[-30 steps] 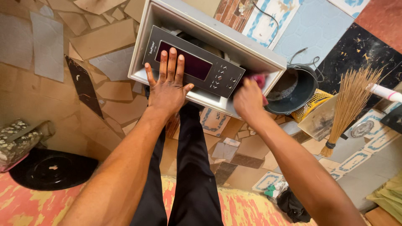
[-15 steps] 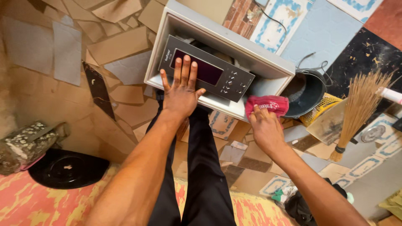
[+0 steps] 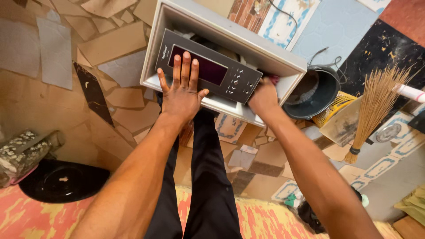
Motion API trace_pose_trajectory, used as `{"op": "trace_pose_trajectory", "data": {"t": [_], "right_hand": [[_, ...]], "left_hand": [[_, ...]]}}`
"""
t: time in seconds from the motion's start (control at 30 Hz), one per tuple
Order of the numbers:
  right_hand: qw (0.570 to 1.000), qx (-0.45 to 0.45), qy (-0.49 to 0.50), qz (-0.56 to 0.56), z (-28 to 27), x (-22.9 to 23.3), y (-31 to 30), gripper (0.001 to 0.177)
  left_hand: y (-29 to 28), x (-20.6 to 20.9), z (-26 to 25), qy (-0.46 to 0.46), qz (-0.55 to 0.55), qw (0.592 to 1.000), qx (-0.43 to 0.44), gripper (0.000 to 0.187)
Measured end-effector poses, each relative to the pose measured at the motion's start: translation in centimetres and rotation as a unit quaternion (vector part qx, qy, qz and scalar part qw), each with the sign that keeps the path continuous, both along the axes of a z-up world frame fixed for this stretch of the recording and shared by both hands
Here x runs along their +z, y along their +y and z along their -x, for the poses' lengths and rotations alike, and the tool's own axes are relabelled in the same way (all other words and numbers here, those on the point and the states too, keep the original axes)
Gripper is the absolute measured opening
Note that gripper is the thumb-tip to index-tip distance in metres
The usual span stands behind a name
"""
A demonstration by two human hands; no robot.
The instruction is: The person wipes a microwave with a cloth after rinsing the cloth in a bucket of water, and then moves cardboard scraps and organizes papers and documents on a chair.
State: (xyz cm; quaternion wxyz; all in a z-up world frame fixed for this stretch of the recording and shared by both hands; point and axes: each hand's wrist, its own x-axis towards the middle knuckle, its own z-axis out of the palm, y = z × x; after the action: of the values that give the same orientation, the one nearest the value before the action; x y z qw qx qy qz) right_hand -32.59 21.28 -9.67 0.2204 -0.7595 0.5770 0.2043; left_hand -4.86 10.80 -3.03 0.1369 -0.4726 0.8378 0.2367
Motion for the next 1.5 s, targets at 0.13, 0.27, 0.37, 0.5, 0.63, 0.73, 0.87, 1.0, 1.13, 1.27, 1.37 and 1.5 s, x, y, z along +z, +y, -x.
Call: {"op": "trace_pose_trajectory", "data": {"t": [0.13,0.27,0.37,0.5,0.63,0.73,0.87,1.0,1.13,1.27,1.37,1.5], "right_hand": [[0.993,-0.118,-0.023,0.012,-0.9,8.8,1.0,0.015],[0.7,-0.634,-0.259,-0.205,2.0,14.2,2.8,0.029],[0.364,-0.732,-0.552,-0.164,4.7,15.2,4.7,0.039],[0.133,-0.745,-0.642,-0.124,5.8,14.1,6.1,0.05],[0.273,-0.759,-0.587,-0.069,5.2,12.1,6.4,0.057],[0.437,-0.758,-0.483,0.036,3.0,11.1,6.9,0.063],[0.839,-0.485,-0.158,0.189,-1.9,12.6,7.8,0.045],[0.953,-0.263,-0.109,0.101,-4.6,14.3,7.2,0.069],[0.972,-0.208,-0.093,0.051,-4.1,15.2,6.8,0.067],[0.955,-0.255,-0.138,0.056,-2.6,11.1,4.5,0.06],[0.966,-0.236,-0.11,0.004,-0.7,4.4,1.9,0.041],[0.993,-0.096,-0.048,0.048,0.7,-4.5,-1.6,0.031]], "left_hand": [[-0.4,0.2,-0.1,0.011,0.003,1.0,0.003,0.095],[-0.2,0.0,-0.1,0.019,0.008,1.0,0.003,0.095],[-0.4,-0.1,0.0,0.018,-0.002,1.0,0.004,0.095],[-0.6,0.2,0.0,0.011,-0.008,1.0,0.003,0.094],[-0.5,0.5,0.0,0.007,-0.017,1.0,0.004,0.095],[-0.6,0.4,0.1,0.004,-0.016,1.0,0.0,0.095],[-0.4,0.1,0.0,-0.006,-0.034,0.999,0.003,0.096],[-0.5,0.0,0.0,0.004,-0.014,1.0,-0.001,0.096],[-0.2,-0.4,-0.1,0.0,-0.013,1.0,0.0,0.097],[-0.3,-0.2,-0.2,0.003,-0.013,1.0,-0.004,0.097],[-0.6,0.2,0.1,-0.003,-0.029,1.0,0.001,0.097],[-0.8,0.2,0.5,-0.018,-0.028,0.999,-0.002,0.097]]}}
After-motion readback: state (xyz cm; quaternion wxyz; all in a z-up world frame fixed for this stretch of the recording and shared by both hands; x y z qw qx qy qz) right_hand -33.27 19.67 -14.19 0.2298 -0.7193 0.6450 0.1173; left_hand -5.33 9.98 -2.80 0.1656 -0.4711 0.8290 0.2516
